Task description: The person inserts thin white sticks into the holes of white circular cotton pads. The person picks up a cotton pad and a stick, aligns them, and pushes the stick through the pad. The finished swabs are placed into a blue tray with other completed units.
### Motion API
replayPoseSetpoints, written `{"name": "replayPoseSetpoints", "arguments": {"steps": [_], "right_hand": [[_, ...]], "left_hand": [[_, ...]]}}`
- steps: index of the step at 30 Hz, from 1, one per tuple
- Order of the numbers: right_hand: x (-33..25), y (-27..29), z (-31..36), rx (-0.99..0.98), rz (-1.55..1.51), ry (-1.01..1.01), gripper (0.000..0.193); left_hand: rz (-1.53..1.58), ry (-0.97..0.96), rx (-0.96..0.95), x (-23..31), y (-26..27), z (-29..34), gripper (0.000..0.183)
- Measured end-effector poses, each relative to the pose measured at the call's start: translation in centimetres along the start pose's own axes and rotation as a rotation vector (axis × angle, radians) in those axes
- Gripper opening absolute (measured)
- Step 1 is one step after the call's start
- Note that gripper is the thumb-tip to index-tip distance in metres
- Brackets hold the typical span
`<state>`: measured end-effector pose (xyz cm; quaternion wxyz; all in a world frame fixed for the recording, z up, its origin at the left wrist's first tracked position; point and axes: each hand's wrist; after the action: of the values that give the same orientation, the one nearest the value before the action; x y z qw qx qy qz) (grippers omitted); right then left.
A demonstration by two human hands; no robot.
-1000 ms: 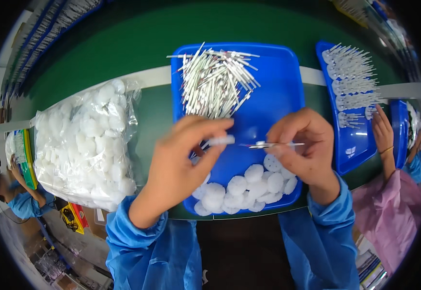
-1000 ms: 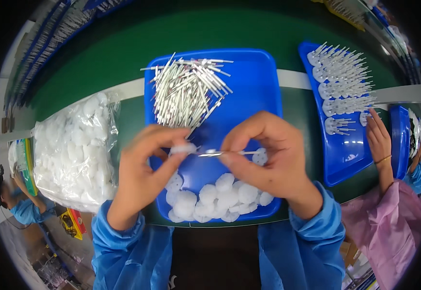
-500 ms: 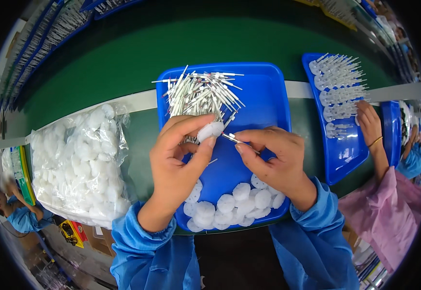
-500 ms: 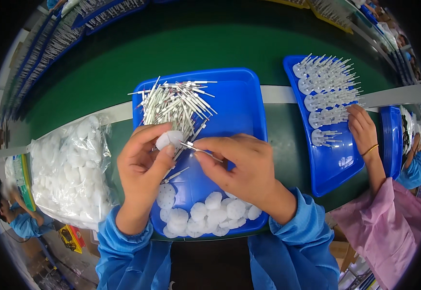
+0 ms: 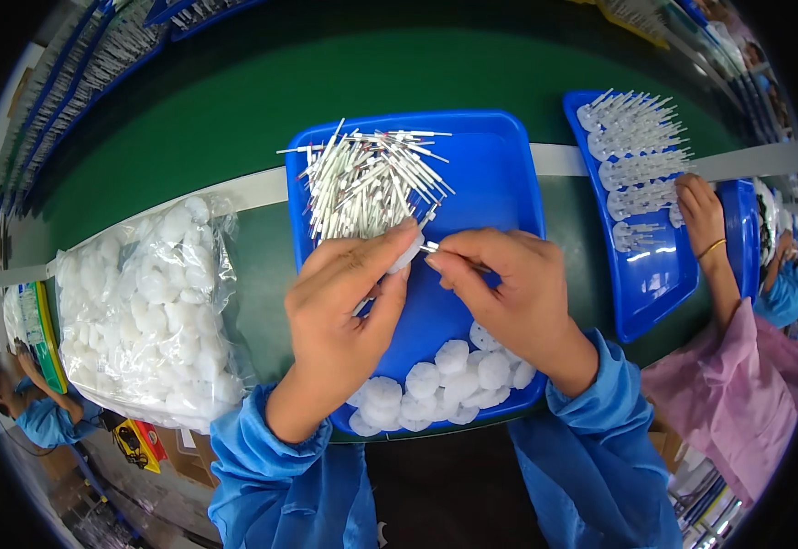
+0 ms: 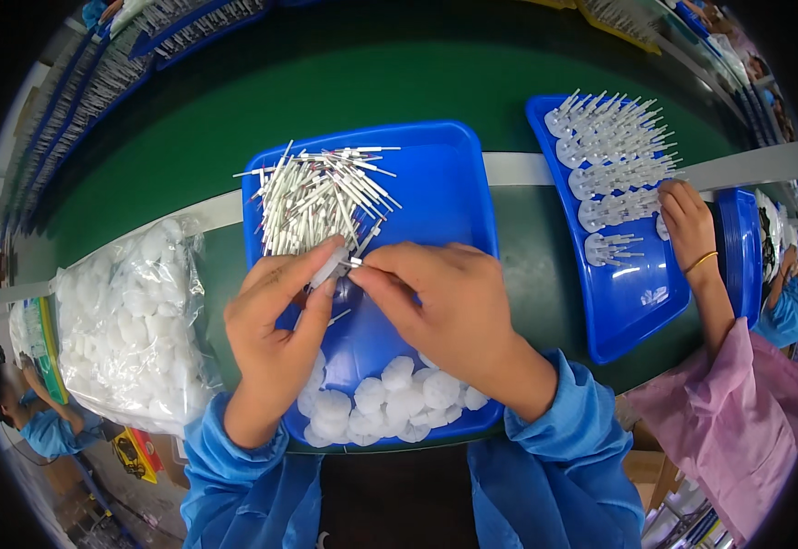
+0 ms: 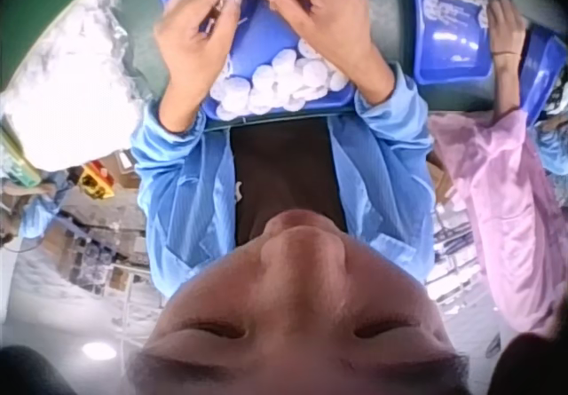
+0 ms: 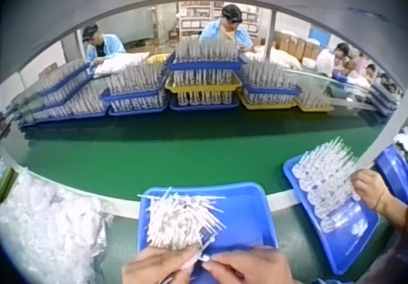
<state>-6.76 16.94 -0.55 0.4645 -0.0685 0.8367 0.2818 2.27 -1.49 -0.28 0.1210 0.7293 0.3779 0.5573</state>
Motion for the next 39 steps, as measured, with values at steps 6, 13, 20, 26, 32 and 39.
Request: {"name": "replayPoseSetpoints", "arguments": {"steps": [6, 13, 20, 26, 32, 39], "right_hand": [[-0.5, 0.0, -0.7, -0.01, 0.264, 0.299, 0.02], [-0.3, -0.3, -0.6, -0.024, 0.14, 0.186, 0.024], [-0.2, 2.1, -0.3, -0.144, -0.747, -0.355, 0.03], [-1.1, 1.4, -0.3, -0.158, -0.816, -0.441, 0.024], [-1.3, 1.5, -0.6, -0.157, -0.915, -0.599, 0.014], [-1.0, 1.6, -0.5, -0.186, -0.834, -0.537, 0.018]], "left_hand": [[-0.079, 0.04, 0.014, 0.7, 0.0, 0.8, 0.044], [-0.145, -0.063, 0.017, -0.1, 0.3, 0.7, 0.047], [-0.226, -0.389, 0.198, -0.1, 0.8, -0.6, 0.025], [-0.263, -0.49, 0.218, -0.3, 0.5, -0.3, 0.019], [-0.199, -0.517, 0.174, -0.4, 0.4, -0.3, 0.019], [-0.273, -0.579, 0.204, -0.8, 0.0, -0.3, 0.02]]}}
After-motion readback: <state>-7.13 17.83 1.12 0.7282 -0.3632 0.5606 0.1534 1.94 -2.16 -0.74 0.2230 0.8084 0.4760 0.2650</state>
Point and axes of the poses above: each hand's wrist, its own z-axis away from the middle knuckle, its own y-axis out of the back of the hand, x = y × z, and after that the axes turned 13 degrees about -z, right-handed
